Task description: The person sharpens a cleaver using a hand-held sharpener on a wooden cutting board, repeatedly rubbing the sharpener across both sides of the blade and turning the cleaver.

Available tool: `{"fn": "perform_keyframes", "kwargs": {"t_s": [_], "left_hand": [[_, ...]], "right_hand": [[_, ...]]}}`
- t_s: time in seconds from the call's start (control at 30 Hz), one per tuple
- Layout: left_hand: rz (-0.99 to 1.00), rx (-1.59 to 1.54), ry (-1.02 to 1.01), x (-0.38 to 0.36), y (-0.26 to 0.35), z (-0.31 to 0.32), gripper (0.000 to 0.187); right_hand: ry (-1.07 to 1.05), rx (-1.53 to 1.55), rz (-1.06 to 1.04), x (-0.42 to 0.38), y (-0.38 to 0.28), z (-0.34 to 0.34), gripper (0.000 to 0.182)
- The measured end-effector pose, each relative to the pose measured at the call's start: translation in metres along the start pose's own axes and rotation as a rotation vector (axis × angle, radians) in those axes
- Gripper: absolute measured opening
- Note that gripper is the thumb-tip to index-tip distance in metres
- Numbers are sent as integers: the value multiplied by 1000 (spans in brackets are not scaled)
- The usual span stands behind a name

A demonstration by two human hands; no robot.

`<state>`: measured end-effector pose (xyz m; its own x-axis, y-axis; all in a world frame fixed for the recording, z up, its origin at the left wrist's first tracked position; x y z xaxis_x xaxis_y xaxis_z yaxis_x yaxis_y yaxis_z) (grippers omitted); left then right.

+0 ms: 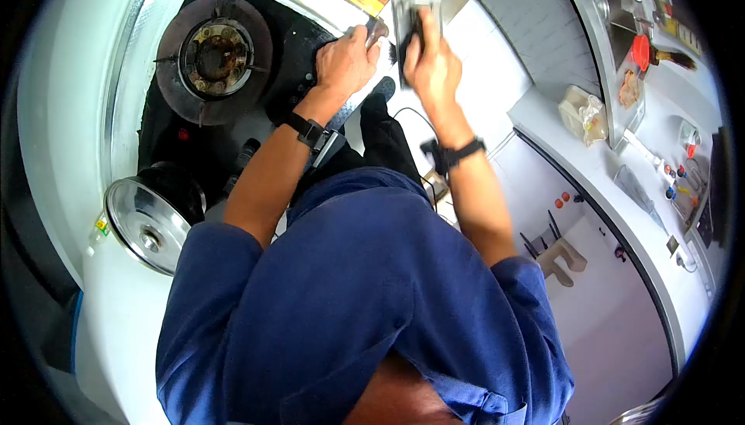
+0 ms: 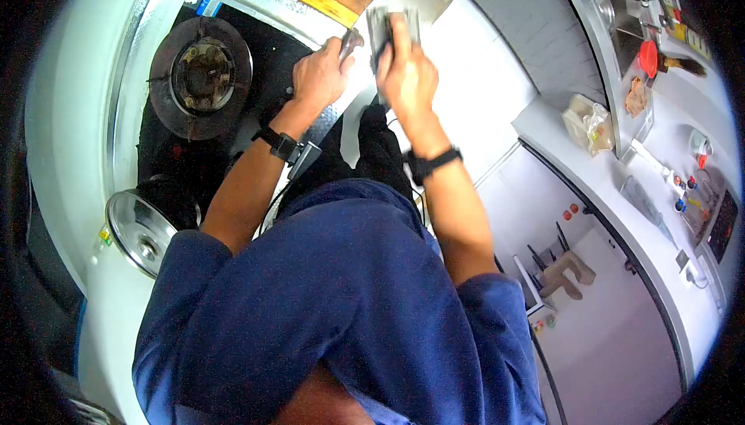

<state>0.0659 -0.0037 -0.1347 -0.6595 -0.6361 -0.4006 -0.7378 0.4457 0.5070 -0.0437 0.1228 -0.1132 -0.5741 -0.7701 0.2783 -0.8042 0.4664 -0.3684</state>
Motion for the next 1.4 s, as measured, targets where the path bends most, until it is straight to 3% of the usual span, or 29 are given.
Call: {"fn": "perform_keyframes", "kwargs": {"t_s": [0.13, 0.27, 0.33, 0.5, 0.7, 0.8, 0.9, 1.1, 1.27, 1.4], "left_hand": [[-9, 4, 5, -3, -4, 3, 34], [1, -3, -2, 2, 0, 1, 33], [-5, -3, -6, 2, -2, 3, 33], [10, 10, -13, 0, -2, -1, 33], [-31, 77, -42, 1, 0, 2, 35], [30, 94, 7, 1, -6, 9, 35], [57, 74, 51, 1, -4, 11, 34], [92, 91, 50, 2, -5, 11, 35], [151, 195, 128, 1, -5, 12, 35], [118, 239, 83, 5, 4, 8, 37]], "right_hand": [[-7, -35, 27, 73, 4, 6, 41], [1, 71, 6, -7, -6, -4, 54], [-36, 69, 8, -10, -10, -7, 57], [70, 0, 58, 87, 26, 11, 44], [-13, 138, 177, -2, -8, -4, 53], [94, 94, 157, 40, 22, 3, 48], [46, 18, 294, 98, 44, -1, 39], [84, 170, 236, -5, -12, 2, 53], [276, 87, 249, 65, 51, 2, 39], [195, 143, 290, 18, 11, 4, 40]]}}
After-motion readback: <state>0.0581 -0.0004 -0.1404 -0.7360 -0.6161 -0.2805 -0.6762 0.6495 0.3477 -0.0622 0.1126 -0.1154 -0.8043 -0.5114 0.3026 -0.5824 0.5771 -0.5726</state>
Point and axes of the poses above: each hand's wrist, its own x-axis towards the middle knuckle, its own z-axis out of the palm, y = z × x, the point moved 1 cm from there along x, towards the middle knuckle, and after that the axes turned 12 degrees about -z, right-handed, at the moved point
